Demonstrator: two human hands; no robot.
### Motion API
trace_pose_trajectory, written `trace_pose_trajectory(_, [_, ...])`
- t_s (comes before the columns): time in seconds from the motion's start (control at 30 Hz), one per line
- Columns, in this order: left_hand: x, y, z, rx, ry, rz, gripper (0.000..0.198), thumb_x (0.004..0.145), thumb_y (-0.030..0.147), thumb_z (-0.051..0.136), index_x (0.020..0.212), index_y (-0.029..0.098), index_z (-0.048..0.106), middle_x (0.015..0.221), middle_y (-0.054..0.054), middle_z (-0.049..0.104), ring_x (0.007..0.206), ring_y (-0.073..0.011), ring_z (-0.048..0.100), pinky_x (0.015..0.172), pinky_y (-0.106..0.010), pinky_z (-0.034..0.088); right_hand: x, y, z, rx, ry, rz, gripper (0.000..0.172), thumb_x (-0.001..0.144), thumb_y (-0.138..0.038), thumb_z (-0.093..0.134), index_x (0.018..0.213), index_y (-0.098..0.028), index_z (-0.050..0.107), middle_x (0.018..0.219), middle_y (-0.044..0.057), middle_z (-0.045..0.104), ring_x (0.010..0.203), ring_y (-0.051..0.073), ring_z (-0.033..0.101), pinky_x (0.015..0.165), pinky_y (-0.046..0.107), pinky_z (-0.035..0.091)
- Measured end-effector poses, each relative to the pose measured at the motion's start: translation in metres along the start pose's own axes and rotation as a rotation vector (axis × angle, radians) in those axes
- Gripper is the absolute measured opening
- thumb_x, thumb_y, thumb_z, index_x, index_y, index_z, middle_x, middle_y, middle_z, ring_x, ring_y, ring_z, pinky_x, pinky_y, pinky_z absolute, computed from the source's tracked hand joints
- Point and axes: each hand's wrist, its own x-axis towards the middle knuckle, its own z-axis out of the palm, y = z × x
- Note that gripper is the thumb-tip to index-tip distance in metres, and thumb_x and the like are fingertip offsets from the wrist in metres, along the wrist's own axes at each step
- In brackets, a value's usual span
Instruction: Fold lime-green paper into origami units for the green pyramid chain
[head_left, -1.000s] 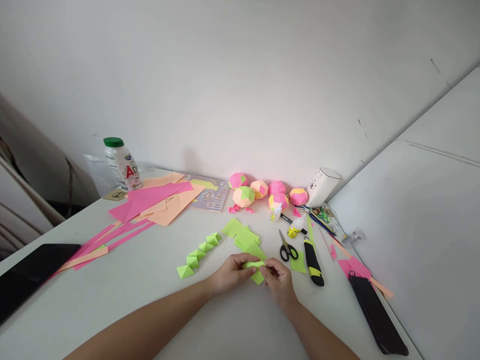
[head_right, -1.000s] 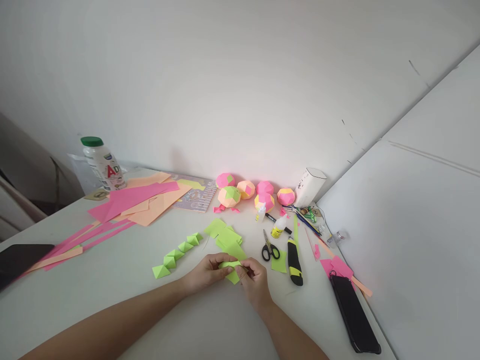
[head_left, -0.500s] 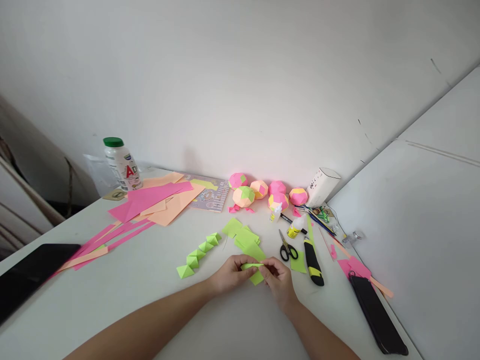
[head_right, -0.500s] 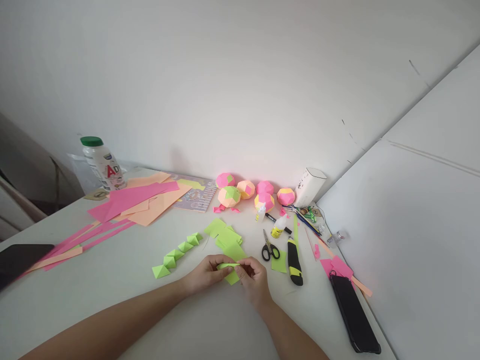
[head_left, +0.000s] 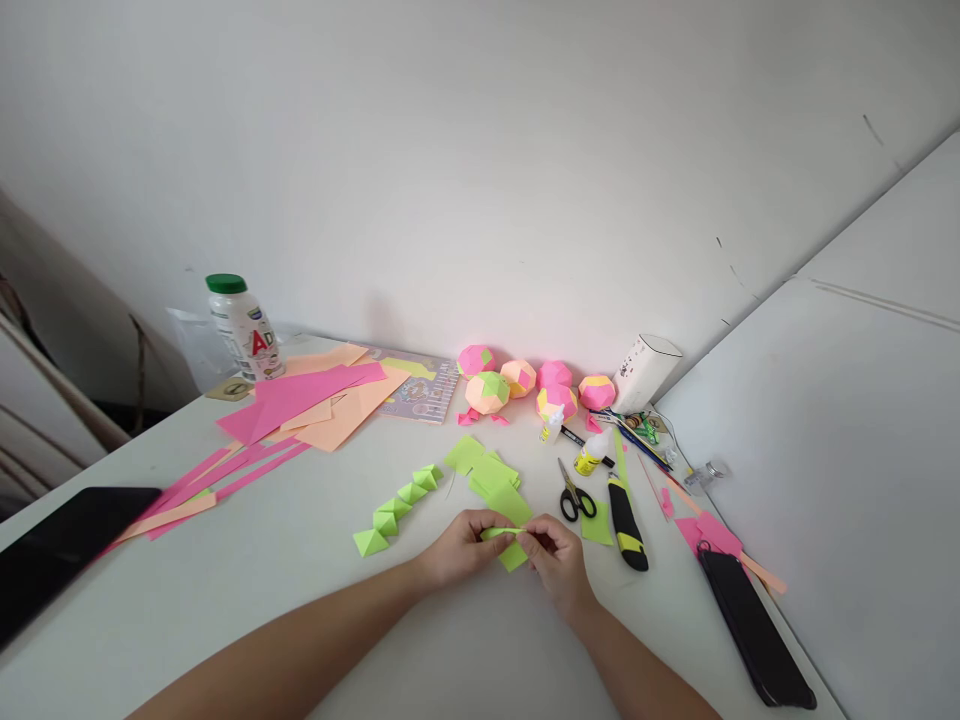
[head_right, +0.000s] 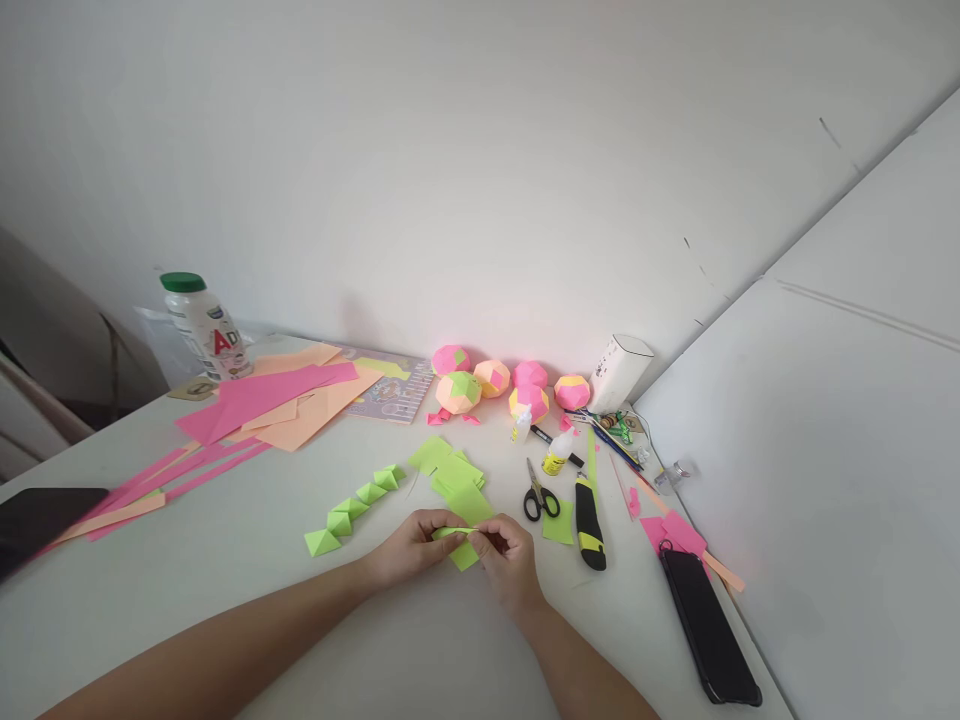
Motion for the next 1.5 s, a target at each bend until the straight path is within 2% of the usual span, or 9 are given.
trace_pose_trajectory(0.27, [0.001, -0.005, 0.001, -0.067, 0.025, -0.008, 0.036, 0.070, 0.046, 0.063, 0.087, 0.015, 0.063, 0.066, 0.000, 0.057, 0.056, -0.0097, 0.046, 0.052, -0.022, 0.036, -0.001, -0.006, -0.001, -0.061, 0.009, -0.042, 0.022, 0.078, -0.035, 0.059, 0.066, -0.016, 0.058, 0.063, 0.000, 0.050, 0.051, 0.010, 0.043, 0.044, 0.021, 0.035])
trace_pose_trajectory(0.47, [0.003, -0.008, 0.003, -0.238, 0.027, -0.074, 0.047, 0.063, 0.047, 0.069, 0.095, 0.016, 0.055, 0.052, 0.007, 0.043, 0.047, -0.0069, 0.038, 0.047, -0.021, 0.031, -0.001, 0.000, 0.000, 0.015, 0.056, 0.076, 0.025, 0.077, -0.040, 0.059, 0.070, -0.016, 0.055, 0.060, -0.002, 0.048, 0.047, 0.009, 0.042, 0.043, 0.021, 0.036])
trace_pose_trajectory(0.57, [0.004, -0.008, 0.003, -0.234, 0.038, -0.084, 0.045, 0.063, 0.047, 0.069, 0.092, 0.015, 0.056, 0.056, 0.006, 0.048, 0.049, -0.0073, 0.041, 0.048, -0.022, 0.032, -0.003, 0.005, 0.001, 0.051, 0.050, 0.116, 0.024, 0.077, -0.039, 0.059, 0.079, -0.016, 0.055, 0.062, -0.002, 0.049, 0.048, 0.009, 0.044, 0.044, 0.020, 0.038])
trace_pose_trajectory(0.73, [0.004, -0.004, 0.004, -0.239, 0.012, -0.064, 0.040, 0.064, 0.044, 0.070, 0.090, 0.014, 0.060, 0.061, 0.002, 0.057, 0.052, -0.0087, 0.048, 0.051, -0.022, 0.035, -0.004, 0.007, 0.001, -0.049, -0.023, 0.027, 0.028, 0.079, -0.036, 0.059, 0.099, -0.017, 0.060, 0.078, 0.005, 0.061, 0.061, 0.014, 0.054, 0.052, 0.024, 0.046])
trace_pose_trajectory(0.83, [0.004, -0.002, 0.005, -0.255, -0.012, -0.036, 0.036, 0.066, 0.040, 0.070, 0.089, 0.014, 0.062, 0.076, -0.004, 0.065, 0.067, -0.0141, 0.057, 0.062, -0.027, 0.042, -0.003, 0.005, 0.000, -0.138, -0.017, -0.028, 0.025, 0.080, -0.034, 0.057, 0.096, -0.016, 0.064, 0.079, 0.006, 0.063, 0.062, 0.015, 0.055, 0.055, 0.026, 0.048])
trace_pose_trajectory(0.97, [0.004, -0.005, 0.004, -0.247, -0.008, -0.027, 0.035, 0.067, 0.039, 0.069, 0.090, 0.014, 0.062, 0.080, -0.005, 0.067, 0.071, -0.0154, 0.059, 0.066, -0.028, 0.044, -0.002, 0.004, 0.000, -0.163, 0.022, -0.116, 0.019, 0.079, -0.031, 0.059, 0.089, -0.015, 0.066, 0.084, 0.008, 0.065, 0.068, 0.016, 0.058, 0.060, 0.026, 0.049])
trace_pose_trajectory(1.23, [0.006, -0.009, 0.005, -0.319, 0.013, 0.000, 0.035, 0.064, 0.038, 0.072, 0.086, 0.015, 0.057, 0.080, -0.004, 0.065, 0.076, -0.0163, 0.060, 0.071, -0.030, 0.045, -0.003, 0.008, 0.000, -0.137, -0.014, -0.072, 0.027, 0.080, -0.033, 0.057, 0.099, -0.016, 0.067, 0.077, 0.007, 0.066, 0.058, 0.015, 0.057, 0.046, 0.023, 0.051])
trace_pose_trajectory(1.33, [0.006, -0.009, 0.005, -0.311, 0.038, 0.000, 0.035, 0.064, 0.039, 0.072, 0.085, 0.015, 0.057, 0.070, 0.000, 0.061, 0.065, -0.0127, 0.057, 0.063, -0.026, 0.044, -0.003, 0.009, 0.001, -0.110, -0.011, -0.029, 0.030, 0.079, -0.034, 0.057, 0.099, -0.015, 0.068, 0.075, 0.007, 0.067, 0.052, 0.014, 0.057, 0.042, 0.024, 0.051])
trace_pose_trajectory(1.5, [0.006, -0.010, 0.004, -0.224, 0.108, -0.028, 0.037, 0.063, 0.042, 0.071, 0.083, 0.014, 0.057, 0.049, 0.009, 0.039, 0.045, -0.0054, 0.037, 0.045, -0.019, 0.032, -0.004, 0.007, 0.001, -0.116, -0.013, 0.000, 0.031, 0.079, -0.036, 0.058, 0.096, -0.013, 0.070, 0.066, 0.006, 0.065, 0.043, 0.012, 0.052, 0.038, 0.024, 0.048])
